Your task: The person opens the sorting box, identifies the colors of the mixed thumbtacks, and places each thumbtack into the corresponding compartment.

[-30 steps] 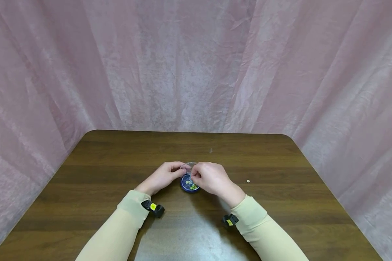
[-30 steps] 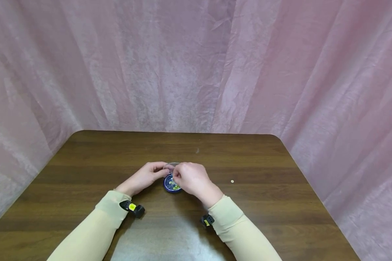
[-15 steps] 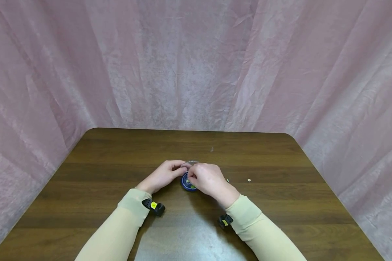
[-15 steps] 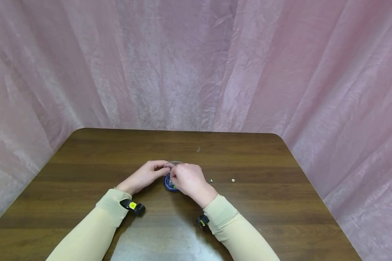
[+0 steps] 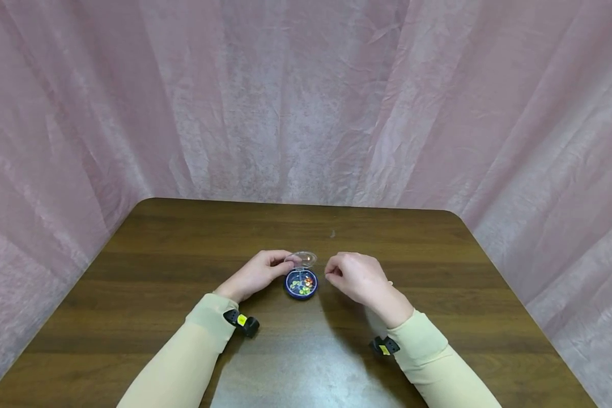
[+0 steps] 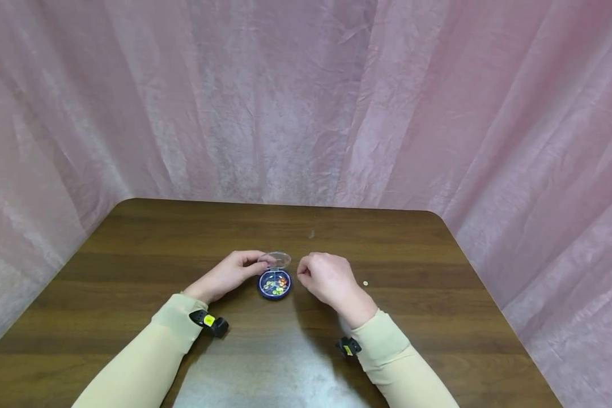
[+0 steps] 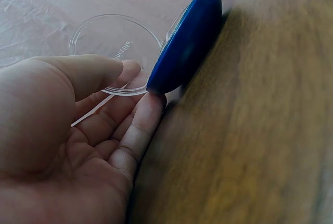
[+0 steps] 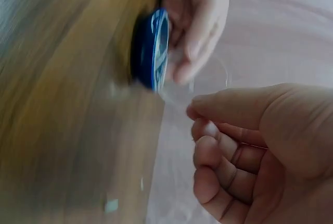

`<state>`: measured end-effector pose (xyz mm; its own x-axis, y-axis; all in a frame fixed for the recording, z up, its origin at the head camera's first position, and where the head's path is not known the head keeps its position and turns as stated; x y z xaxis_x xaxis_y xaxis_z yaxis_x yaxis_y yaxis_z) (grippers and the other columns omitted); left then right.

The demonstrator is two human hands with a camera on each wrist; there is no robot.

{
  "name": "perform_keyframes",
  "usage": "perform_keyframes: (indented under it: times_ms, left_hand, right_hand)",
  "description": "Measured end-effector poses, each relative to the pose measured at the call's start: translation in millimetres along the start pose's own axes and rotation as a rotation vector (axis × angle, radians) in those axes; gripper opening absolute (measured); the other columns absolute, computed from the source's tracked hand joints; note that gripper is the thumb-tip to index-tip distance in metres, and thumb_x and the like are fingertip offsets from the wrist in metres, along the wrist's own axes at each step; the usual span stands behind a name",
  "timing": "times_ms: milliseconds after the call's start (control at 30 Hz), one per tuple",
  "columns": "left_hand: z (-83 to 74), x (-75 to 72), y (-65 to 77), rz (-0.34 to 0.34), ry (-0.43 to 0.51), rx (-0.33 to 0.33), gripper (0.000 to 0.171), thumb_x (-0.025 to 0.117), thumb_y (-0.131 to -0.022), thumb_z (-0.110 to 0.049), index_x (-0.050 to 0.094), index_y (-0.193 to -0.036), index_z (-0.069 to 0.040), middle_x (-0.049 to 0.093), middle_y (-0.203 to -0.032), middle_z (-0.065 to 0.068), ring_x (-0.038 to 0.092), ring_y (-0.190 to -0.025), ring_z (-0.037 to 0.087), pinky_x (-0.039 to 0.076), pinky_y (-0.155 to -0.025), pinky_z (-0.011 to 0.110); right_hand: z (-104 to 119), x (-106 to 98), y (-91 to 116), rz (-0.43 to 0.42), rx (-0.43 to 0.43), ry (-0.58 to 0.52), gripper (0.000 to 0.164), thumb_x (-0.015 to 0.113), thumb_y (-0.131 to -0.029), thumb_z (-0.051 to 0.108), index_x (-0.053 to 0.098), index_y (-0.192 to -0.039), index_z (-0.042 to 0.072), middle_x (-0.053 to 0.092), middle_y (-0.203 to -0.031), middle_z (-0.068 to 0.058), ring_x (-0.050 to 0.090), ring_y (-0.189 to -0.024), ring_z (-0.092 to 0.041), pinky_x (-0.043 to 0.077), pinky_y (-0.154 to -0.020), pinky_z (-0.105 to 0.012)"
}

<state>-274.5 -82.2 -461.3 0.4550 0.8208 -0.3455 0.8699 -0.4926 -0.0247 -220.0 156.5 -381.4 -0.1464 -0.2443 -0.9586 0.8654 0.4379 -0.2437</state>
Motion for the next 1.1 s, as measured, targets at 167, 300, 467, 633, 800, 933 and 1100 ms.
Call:
perform_keyframes:
  times_ms: [167, 300, 467, 633, 800, 933, 1100]
  left_hand:
    - [0.2, -0.6, 2.0, -0.002, -0.002, -0.008, 0.029, 0.061, -0.099, -0.033, 0.070, -0.125, -0.023, 0.065, -0.125, -0.009, 0.054, -0.124, 0.012, 0.040, -0.104, 0.036]
    - [1.8, -1.4, 2.9, -0.006, -0.012, -0.024, 0.027, 0.060, -0.100, -0.033, 0.070, -0.125, -0.026, 0.065, -0.126, -0.011, 0.053, -0.125, 0.010, 0.040, -0.105, 0.035]
    - [0.9, -0.4, 1.8, -0.004, -0.022, -0.032, 0.027, 0.059, -0.101, -0.033, 0.070, -0.124, -0.027, 0.065, -0.125, -0.012, 0.053, -0.125, 0.009, 0.040, -0.105, 0.035]
    - [-2.4, 2.7, -0.6, 0.002, -0.023, -0.025, 0.026, 0.060, -0.100, -0.032, 0.070, -0.124, -0.026, 0.065, -0.126, -0.011, 0.053, -0.125, 0.010, 0.039, -0.105, 0.035]
    - [-3.2, 3.3, -1.4, 0.005, -0.018, -0.028, 0.027, 0.060, -0.100, -0.032, 0.070, -0.124, -0.025, 0.065, -0.125, -0.011, 0.053, -0.125, 0.010, 0.039, -0.105, 0.035]
    - [-1.8, 2.6, -1.8, 0.003, -0.028, -0.039, 0.026, 0.060, -0.100, -0.033, 0.071, -0.124, -0.027, 0.065, -0.125, -0.012, 0.053, -0.124, 0.009, 0.039, -0.105, 0.034]
    - [-0.2, 2.2, -2.1, 0.002, -0.030, -0.040, 0.026, 0.060, -0.101, -0.033, 0.071, -0.123, -0.027, 0.065, -0.125, -0.013, 0.053, -0.124, 0.008, 0.039, -0.105, 0.034]
  right_hand:
    - [-23, -5, 11, 0.059, 0.051, 0.015, 0.006, 0.072, -0.083, 0.024, 0.070, -0.080, 0.029, 0.057, -0.073, 0.019, 0.055, -0.069, -0.003, 0.046, -0.060, -0.029]
    - [-35, -6, 12, 0.131, 0.058, 0.019, 0.008, 0.072, -0.082, 0.022, 0.070, -0.080, 0.029, 0.056, -0.072, 0.019, 0.055, -0.069, -0.003, 0.046, -0.061, -0.030]
    - [-46, -7, 14, 0.177, 0.087, 0.025, 0.012, 0.073, -0.079, 0.018, 0.068, -0.081, 0.028, 0.057, -0.073, 0.017, 0.055, -0.070, -0.006, 0.046, -0.064, -0.032]
    - [-55, -7, 18, 0.191, 0.123, 0.054, 0.013, 0.072, -0.077, 0.016, 0.068, -0.080, 0.027, 0.056, -0.072, 0.016, 0.056, -0.072, -0.008, 0.046, -0.064, -0.033]
    - [-59, -2, 18, 0.207, 0.129, 0.057, 0.013, 0.070, -0.077, 0.015, 0.068, -0.081, 0.027, 0.056, -0.073, 0.015, 0.056, -0.073, -0.009, 0.046, -0.065, -0.033]
    - [-60, 1, 17, 0.222, 0.128, 0.049, 0.012, 0.071, -0.078, 0.015, 0.068, -0.083, 0.026, 0.056, -0.073, 0.015, 0.056, -0.073, -0.010, 0.046, -0.065, -0.033]
    - [-61, 6, 16, 0.230, 0.128, 0.056, 0.011, 0.071, -0.078, 0.016, 0.068, -0.083, 0.026, 0.058, -0.075, 0.014, 0.057, -0.075, -0.011, 0.047, -0.066, -0.034]
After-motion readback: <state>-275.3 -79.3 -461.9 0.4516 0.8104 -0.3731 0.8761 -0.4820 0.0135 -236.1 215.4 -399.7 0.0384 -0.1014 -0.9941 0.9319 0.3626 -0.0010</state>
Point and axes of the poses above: each hand's wrist, its own y-axis away from the middle knuckle, its own x-axis out of the palm, z = x × y, the point moved 2 cm from there along -y, towards the middle knuckle
